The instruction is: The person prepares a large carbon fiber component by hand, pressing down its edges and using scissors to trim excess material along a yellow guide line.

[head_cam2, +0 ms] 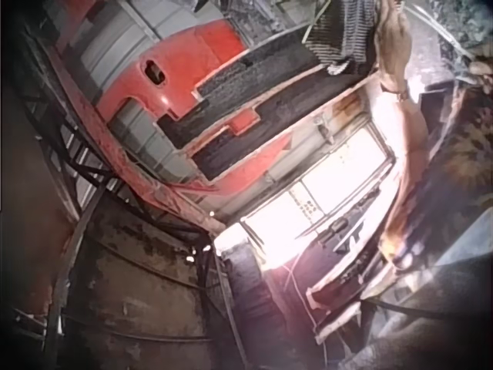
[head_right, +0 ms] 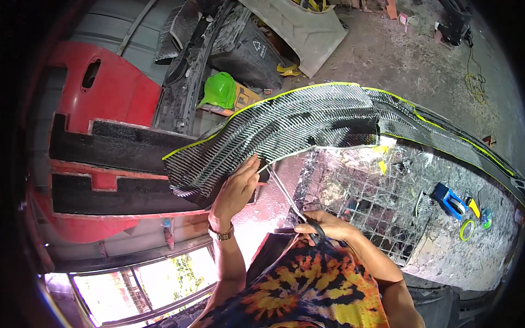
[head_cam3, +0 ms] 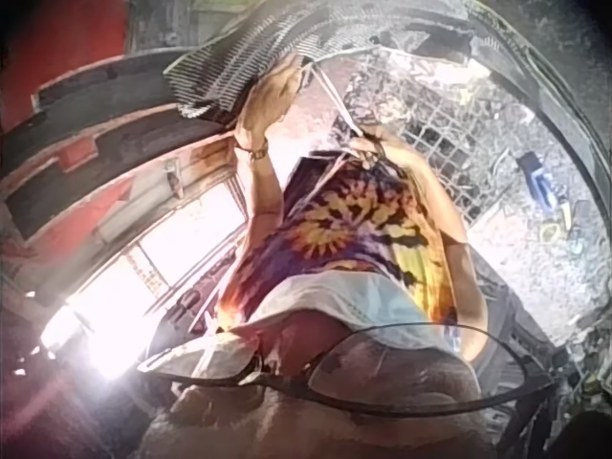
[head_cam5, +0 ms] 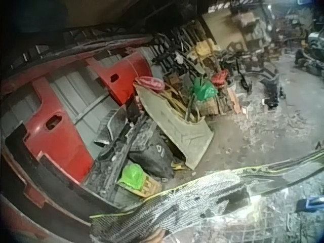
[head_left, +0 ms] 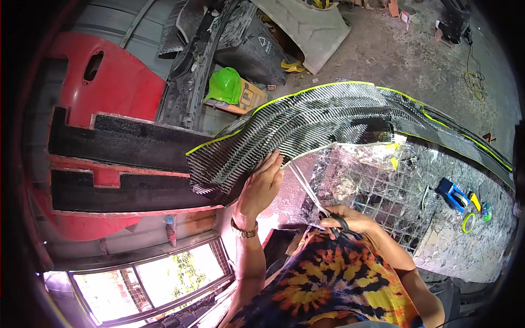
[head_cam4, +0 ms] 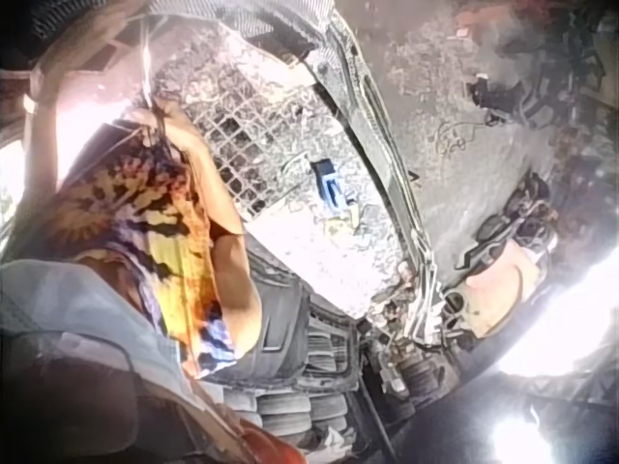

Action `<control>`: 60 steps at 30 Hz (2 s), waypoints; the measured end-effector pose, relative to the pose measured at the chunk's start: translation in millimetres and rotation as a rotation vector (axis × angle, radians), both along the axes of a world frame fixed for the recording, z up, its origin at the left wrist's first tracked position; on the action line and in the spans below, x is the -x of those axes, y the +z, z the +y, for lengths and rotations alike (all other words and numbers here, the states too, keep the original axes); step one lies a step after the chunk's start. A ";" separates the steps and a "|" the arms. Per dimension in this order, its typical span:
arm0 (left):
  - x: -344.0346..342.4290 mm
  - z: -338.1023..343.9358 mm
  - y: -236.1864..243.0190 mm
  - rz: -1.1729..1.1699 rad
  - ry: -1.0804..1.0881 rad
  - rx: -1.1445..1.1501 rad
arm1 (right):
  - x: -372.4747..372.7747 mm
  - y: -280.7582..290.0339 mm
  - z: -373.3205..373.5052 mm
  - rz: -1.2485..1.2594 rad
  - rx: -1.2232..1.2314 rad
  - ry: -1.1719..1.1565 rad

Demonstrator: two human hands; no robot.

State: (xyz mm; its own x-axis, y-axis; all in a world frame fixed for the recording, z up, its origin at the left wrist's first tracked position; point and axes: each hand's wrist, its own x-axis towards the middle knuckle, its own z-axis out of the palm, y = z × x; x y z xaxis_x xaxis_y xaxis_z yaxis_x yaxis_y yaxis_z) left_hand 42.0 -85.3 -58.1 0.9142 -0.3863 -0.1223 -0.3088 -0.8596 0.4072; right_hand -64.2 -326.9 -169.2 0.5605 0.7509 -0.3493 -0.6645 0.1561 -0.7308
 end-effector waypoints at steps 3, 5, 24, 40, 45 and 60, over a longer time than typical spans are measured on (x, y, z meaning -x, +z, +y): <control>3.2 1.2 3.4 0.015 0.021 0.007 | -9.0 12.8 -1.0 0.003 0.007 0.032; 4.4 0.5 3.6 0.000 0.007 -0.002 | -8.8 12.6 2.2 0.019 -0.010 -0.012; 3.6 8.8 -6.2 -0.091 -0.085 0.042 | -0.1 6.7 2.2 0.023 -0.026 -0.114; 1.1 4.4 0.4 -0.018 -0.055 0.066 | -0.8 -10.0 -12.5 -0.044 0.020 0.040; -8.7 -13.7 -1.7 -0.032 -0.046 0.017 | 3.9 -7.5 -78.0 -0.309 0.523 0.416; 90.8 -1.1 23.1 -0.334 0.003 0.222 | 183.1 -181.4 -256.7 -0.647 1.594 -0.122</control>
State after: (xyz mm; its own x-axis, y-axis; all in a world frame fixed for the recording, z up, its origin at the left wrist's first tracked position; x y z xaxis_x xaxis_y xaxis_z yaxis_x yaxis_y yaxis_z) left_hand -48.8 -86.4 -34.9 0.8907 -0.3670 0.2682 -0.4531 -0.7634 0.4603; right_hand -247.3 -583.6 -350.7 0.9221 -0.1378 -0.3615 -0.2638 -0.9076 -0.3267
